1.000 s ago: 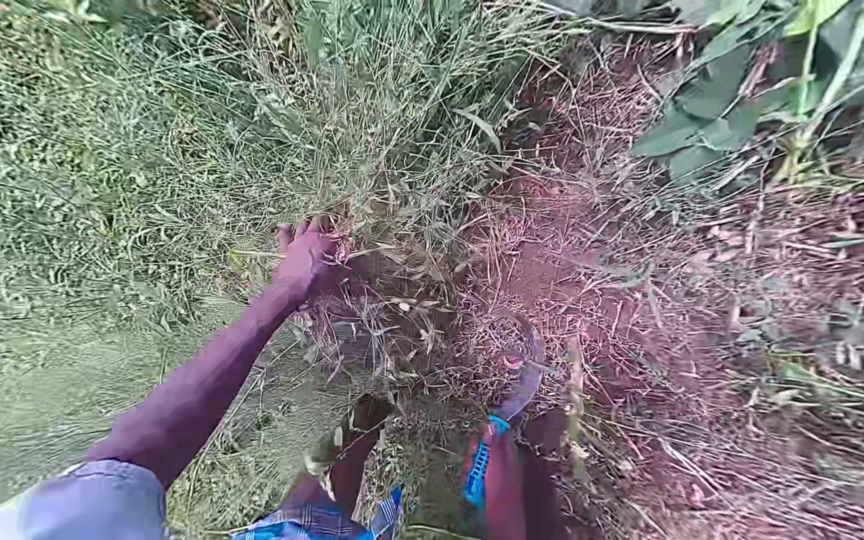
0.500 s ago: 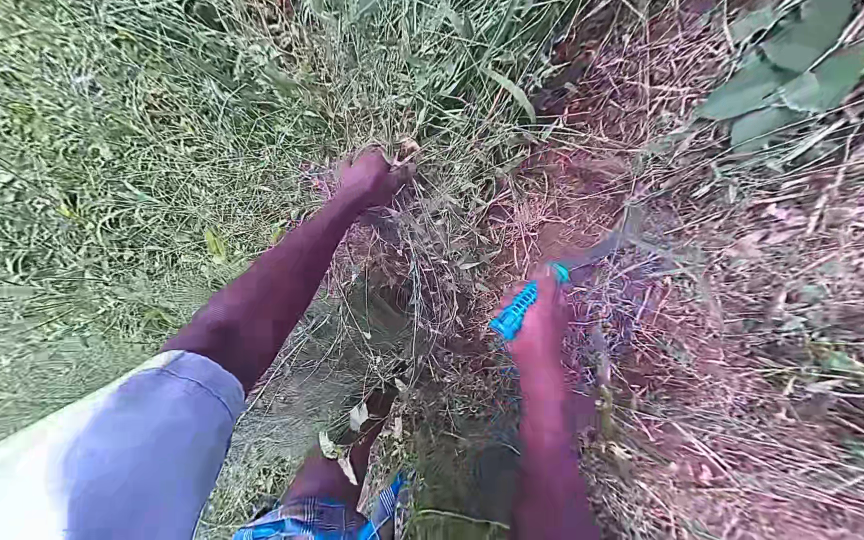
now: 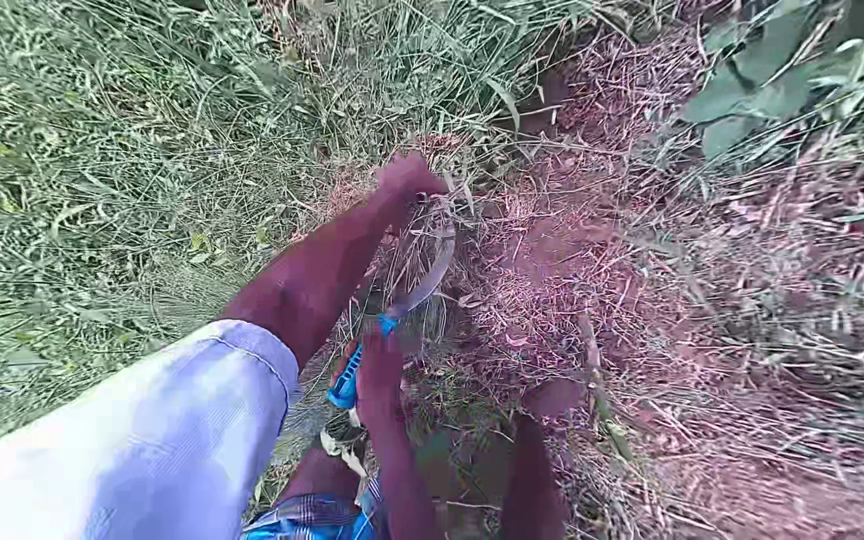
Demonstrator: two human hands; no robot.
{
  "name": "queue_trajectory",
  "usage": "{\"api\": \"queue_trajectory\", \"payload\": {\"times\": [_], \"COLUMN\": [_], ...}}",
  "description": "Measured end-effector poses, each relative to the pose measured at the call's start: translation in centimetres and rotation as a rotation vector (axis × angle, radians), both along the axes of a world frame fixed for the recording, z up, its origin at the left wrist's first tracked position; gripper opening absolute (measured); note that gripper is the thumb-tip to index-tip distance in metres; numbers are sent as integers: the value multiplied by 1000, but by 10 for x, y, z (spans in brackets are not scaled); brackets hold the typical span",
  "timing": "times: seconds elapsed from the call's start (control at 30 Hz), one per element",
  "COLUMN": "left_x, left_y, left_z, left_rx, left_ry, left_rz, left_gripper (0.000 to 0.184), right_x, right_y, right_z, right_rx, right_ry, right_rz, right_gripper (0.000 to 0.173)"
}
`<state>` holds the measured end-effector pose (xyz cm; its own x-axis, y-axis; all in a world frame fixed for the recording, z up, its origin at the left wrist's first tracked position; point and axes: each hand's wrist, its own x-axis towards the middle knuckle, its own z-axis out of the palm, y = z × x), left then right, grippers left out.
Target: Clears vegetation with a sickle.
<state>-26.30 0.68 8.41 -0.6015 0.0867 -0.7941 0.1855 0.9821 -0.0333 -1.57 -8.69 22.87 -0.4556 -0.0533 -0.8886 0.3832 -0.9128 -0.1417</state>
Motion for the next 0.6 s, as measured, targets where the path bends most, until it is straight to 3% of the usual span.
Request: {"api": "queue_trajectory", "payload": {"times": [0.17, 0.37, 0.43, 0.53, 0.6], "left_x": [-2, 4, 10, 31, 45], "left_y": [-18, -63, -90, -173, -211], "left_z": [6, 76, 95, 101, 99], "left_rx": [-3, -100, -28, 62, 183], "left_ry": [-10, -19, -3, 51, 112], "left_rz": [-35, 100, 170, 322, 365], "left_gripper": [58, 66, 56, 48, 46], "right_x": [5, 23, 39, 66, 74], "right_y": [-20, -61, -67, -76, -68], "right_z": [37, 74, 82, 89, 73], "right_rx": [-11, -4, 48, 157, 243], "right_ry": [0, 114, 143, 169, 205], "right_rz": [9, 126, 241, 525, 724], "right_gripper": [24, 30, 32, 37, 39]}}
